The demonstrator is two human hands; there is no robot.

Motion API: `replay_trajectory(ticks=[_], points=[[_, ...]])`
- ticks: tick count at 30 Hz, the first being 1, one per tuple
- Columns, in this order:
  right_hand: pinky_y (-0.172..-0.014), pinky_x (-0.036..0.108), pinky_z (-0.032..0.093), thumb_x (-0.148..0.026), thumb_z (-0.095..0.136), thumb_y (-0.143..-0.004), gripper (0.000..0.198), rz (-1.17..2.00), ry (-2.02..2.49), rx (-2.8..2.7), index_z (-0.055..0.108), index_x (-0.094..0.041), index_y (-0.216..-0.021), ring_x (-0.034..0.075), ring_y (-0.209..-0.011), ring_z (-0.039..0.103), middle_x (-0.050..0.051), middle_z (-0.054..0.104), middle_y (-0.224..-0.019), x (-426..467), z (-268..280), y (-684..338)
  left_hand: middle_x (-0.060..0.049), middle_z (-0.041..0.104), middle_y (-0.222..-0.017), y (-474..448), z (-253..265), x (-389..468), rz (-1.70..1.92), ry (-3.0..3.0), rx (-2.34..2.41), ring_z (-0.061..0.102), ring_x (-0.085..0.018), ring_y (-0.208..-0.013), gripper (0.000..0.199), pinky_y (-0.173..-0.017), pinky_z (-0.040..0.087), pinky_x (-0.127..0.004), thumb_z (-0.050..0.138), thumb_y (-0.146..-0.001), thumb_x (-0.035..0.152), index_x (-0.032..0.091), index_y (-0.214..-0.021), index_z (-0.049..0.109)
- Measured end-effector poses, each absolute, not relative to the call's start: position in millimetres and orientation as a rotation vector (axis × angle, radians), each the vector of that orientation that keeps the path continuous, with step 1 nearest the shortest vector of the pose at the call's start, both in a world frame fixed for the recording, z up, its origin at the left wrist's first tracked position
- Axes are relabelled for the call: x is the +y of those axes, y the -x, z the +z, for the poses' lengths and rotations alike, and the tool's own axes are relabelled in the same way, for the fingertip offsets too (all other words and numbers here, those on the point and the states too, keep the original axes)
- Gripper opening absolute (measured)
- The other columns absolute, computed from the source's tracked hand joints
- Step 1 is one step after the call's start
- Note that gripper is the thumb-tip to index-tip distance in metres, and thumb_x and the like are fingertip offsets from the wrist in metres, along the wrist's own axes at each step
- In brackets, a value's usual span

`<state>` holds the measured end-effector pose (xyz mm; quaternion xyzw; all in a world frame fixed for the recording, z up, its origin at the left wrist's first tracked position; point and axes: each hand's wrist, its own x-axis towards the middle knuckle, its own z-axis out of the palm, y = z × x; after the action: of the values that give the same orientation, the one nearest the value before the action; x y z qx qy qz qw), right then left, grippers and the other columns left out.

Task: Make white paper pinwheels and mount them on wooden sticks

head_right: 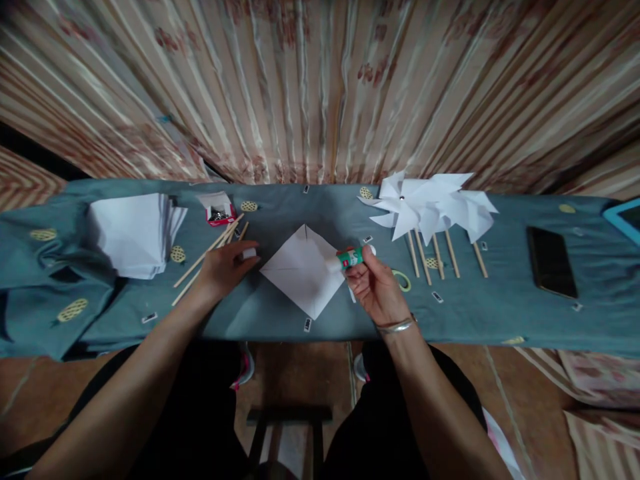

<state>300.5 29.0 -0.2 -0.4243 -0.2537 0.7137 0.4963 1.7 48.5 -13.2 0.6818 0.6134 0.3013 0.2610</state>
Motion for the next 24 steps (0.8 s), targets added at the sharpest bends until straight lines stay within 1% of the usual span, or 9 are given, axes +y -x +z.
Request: replay_trajectory(ticks=[2, 5, 9, 12, 13, 15, 19, 22, 24], points=[[-0.048, 0.015, 0.051, -0.046, 0.073, -0.082, 0.026, 1.736, 1.045, -0.551, 0.072, -0.021, -0.089, 0.006, -0.056, 0.058, 0.001, 0.073, -0.086, 28.6, -2.4, -299.7, -0.009, 0.073, -0.102, 4.6, -21.3, 60.5, 0.792, -1.979, 1.681, 0.067, -0.024, -0.087, 0.031, -0.086, 0.053, -0.038, 0.064, -0.079, 0.028, 0.017, -0.108, 0.072], [-0.051, 0.014, 0.054, -0.041, 0.078, -0.078, 0.023, 1.729, 1.043, -0.511, 0.072, -0.021, -0.087, 0.005, -0.057, 0.06, -0.001, 0.072, -0.082, 27.2, -2.8, -295.3, -0.012, 0.069, -0.118, 6.9, -28.7, 66.5, 0.774, -2.143, 1.62, 0.064, -0.029, -0.109, 0.036, -0.097, 0.05, -0.043, 0.064, -0.081, 0.028, 0.015, -0.114, 0.069], [-0.052, 0.01, 0.053, -0.033, 0.084, -0.072, 0.024, 1.769, 1.013, -0.43, 0.073, -0.018, -0.087, 0.003, -0.055, 0.058, -0.002, 0.072, -0.08, 28.6, -0.3, -293.7, -0.011, 0.066, -0.123, 8.7, -25.0, 61.3, 0.769, -2.323, 1.577, 0.059, -0.031, -0.116, 0.042, -0.103, 0.047, -0.051, 0.064, -0.085, 0.034, 0.016, -0.123, 0.063], [-0.048, 0.007, 0.049, -0.032, 0.088, -0.068, 0.027, 1.81, 0.974, -0.366, 0.072, -0.018, -0.086, 0.001, -0.053, 0.054, -0.003, 0.071, -0.077, 31.0, 2.1, -292.6, -0.012, 0.059, -0.135, 4.4, -14.0, 52.6, 0.868, -2.415, 1.585, 0.053, -0.033, -0.124, 0.048, -0.103, 0.047, -0.054, 0.064, -0.087, 0.038, 0.018, -0.13, 0.057], [-0.046, 0.006, 0.048, -0.033, 0.088, -0.068, 0.028, 1.822, 0.972, -0.351, 0.072, -0.017, -0.084, 0.0, -0.053, 0.052, -0.003, 0.072, -0.077, 31.7, 2.9, -291.6, -0.012, 0.058, -0.136, 0.3, -9.9, 49.0, 0.92, -2.441, 1.571, 0.053, -0.032, -0.125, 0.045, -0.103, 0.047, -0.054, 0.063, -0.089, 0.035, 0.019, -0.13, 0.057], [-0.045, 0.005, 0.046, -0.036, 0.088, -0.068, 0.029, 1.84, 0.974, -0.336, 0.072, -0.017, -0.083, 0.0, -0.051, 0.05, -0.002, 0.073, -0.079, 32.9, 4.4, -288.9, -0.012, 0.061, -0.132, -11.7, -3.0, 41.3, 0.97, -2.506, 1.448, 0.057, -0.029, -0.119, 0.034, -0.1, 0.049, -0.051, 0.06, -0.092, 0.026, 0.019, -0.125, 0.06], [-0.044, 0.006, 0.044, -0.039, 0.087, -0.069, 0.029, 1.837, 0.948, -0.356, 0.073, -0.018, -0.083, -0.001, -0.051, 0.048, -0.002, 0.074, -0.08, 33.9, 6.4, -284.3, -0.01, 0.07, -0.111, -38.3, 3.0, 24.8, 0.999, -2.463, 1.248, 0.063, -0.023, -0.103, 0.022, -0.089, 0.055, -0.04, 0.057, -0.093, 0.014, 0.017, -0.112, 0.065], [-0.043, 0.008, 0.044, -0.04, 0.085, -0.071, 0.028, 1.824, 0.938, -0.381, 0.073, -0.018, -0.083, 0.0, -0.05, 0.048, -0.003, 0.074, -0.079, 33.1, 6.5, -284.6, -0.007, 0.07, -0.098, -46.6, 8.0, -0.6, 1.03, -2.227, 1.18, 0.065, -0.018, -0.093, 0.015, -0.081, 0.056, -0.033, 0.057, -0.093, 0.013, 0.017, -0.102, 0.068], [-0.044, 0.01, 0.046, -0.041, 0.082, -0.073, 0.026, 1.824, 0.942, -0.399, 0.073, -0.019, -0.084, 0.001, -0.05, 0.05, -0.002, 0.074, -0.08, 31.7, 6.5, -286.1, -0.006, 0.069, -0.097, -43.6, 17.6, -31.4, 0.868, -2.049, 1.081, 0.066, -0.016, -0.088, 0.017, -0.076, 0.057, -0.028, 0.053, -0.096, 0.016, 0.019, -0.103, 0.068]])
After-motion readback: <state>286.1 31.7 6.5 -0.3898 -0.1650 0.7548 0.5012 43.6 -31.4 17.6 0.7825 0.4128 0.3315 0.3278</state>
